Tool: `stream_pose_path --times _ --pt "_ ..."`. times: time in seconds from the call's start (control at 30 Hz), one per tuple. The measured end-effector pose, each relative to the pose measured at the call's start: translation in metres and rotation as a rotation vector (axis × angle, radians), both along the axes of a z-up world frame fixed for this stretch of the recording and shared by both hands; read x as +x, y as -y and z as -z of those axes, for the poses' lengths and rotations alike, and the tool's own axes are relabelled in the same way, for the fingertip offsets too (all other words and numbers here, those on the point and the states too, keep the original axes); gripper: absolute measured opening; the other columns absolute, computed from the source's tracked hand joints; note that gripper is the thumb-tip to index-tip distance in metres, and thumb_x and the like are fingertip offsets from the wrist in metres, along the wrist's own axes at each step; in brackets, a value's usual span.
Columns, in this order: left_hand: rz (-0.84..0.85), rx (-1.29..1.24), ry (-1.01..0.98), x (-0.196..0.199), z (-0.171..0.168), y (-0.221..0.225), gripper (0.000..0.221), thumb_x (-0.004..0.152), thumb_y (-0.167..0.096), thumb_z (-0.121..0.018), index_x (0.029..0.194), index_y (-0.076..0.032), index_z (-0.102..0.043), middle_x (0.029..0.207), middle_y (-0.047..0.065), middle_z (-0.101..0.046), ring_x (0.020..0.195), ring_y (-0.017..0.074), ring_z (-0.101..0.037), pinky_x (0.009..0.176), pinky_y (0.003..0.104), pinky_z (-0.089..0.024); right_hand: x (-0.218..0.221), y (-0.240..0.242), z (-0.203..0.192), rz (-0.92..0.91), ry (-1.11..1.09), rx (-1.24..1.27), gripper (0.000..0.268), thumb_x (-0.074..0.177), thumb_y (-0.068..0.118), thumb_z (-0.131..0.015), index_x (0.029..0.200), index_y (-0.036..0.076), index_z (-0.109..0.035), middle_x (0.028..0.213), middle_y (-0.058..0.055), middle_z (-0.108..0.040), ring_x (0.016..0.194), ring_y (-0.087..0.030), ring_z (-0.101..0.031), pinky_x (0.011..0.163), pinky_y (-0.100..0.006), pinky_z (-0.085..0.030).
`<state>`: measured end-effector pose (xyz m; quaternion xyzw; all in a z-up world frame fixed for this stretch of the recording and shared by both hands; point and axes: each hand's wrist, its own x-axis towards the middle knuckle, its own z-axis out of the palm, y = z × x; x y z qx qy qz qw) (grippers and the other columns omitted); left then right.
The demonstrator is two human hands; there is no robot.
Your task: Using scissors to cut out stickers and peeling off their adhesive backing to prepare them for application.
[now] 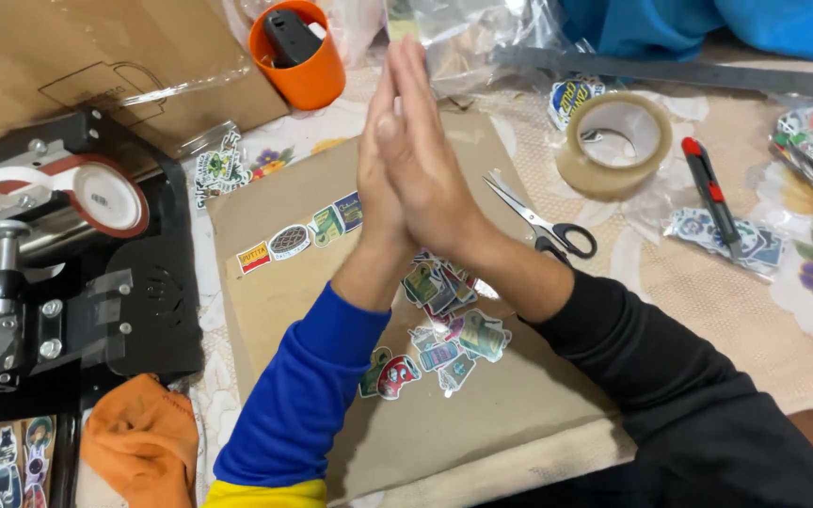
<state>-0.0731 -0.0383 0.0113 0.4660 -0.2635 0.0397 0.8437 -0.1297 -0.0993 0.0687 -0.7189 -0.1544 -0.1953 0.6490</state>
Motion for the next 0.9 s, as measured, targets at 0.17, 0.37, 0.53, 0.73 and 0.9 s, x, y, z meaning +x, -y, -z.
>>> stream_pose_path --times 0.17,0.37,0.53,0.73,0.9 --pt "0.156 0.125 0.022 -0.055 -0.037 0.015 0.079 0.102 -0.055 -0.026 0.161 -0.002 -0.013 0.172 0.011 -0.01 0.163 0.0211 -0.006 0.138 0.036 -0.005 0.043 0.024 0.0 0.028 -0.037 0.545 0.082 0.098 0.063 -0.035 0.16 0.013 -0.017 0.173 -0.007 -0.01 0.163 -0.023 -0.003 0.134 -0.042 -0.003" --pt "0.041 -0.173 -0.133 -0.007 -0.066 0.006 0.092 0.093 -0.065 -0.031 0.162 -0.007 -0.014 0.173 0.008 -0.009 0.163 0.0203 -0.006 0.136 0.037 -0.001 -0.041 0.011 -0.012 -0.142 -0.001 0.282 0.085 0.101 0.068 -0.026 0.161 0.011 -0.008 0.174 -0.008 0.0 0.165 -0.024 0.001 0.138 -0.045 -0.003" --pt "-0.274 -0.168 -0.122 -0.028 -0.08 0.001 0.093 0.089 -0.071 -0.034 0.161 -0.013 -0.022 0.174 0.008 -0.013 0.164 0.0262 -0.014 0.133 0.049 -0.011 -0.059 0.023 0.003 -0.247 0.026 0.144 0.048 0.111 0.029 -0.038 0.151 0.002 -0.038 0.161 -0.016 -0.039 0.155 -0.024 -0.035 0.134 -0.037 -0.025" --pt "-0.451 0.051 -0.031 -0.033 -0.046 -0.013 0.063 0.109 -0.058 -0.038 0.162 -0.025 -0.026 0.174 0.003 -0.023 0.165 0.0334 -0.028 0.131 0.055 -0.023 -0.046 0.118 0.015 -0.083 -0.017 0.193 0.013 0.09 -0.005 -0.072 0.096 0.006 -0.075 0.099 -0.011 -0.076 0.095 -0.015 -0.074 0.09 -0.026 -0.064" --pt "-0.285 0.465 -0.072 -0.044 -0.032 -0.104 0.039 0.1 -0.019 -0.059 0.136 -0.008 -0.049 0.125 0.014 -0.069 0.115 0.0206 -0.067 0.095 0.03 -0.054 0.005 0.36 0.116 0.573 -0.018 -0.529 0.031 0.118 0.011 -0.094 0.139 0.011 -0.072 0.12 -0.009 -0.068 0.103 -0.017 -0.06 0.089 -0.032 -0.049"
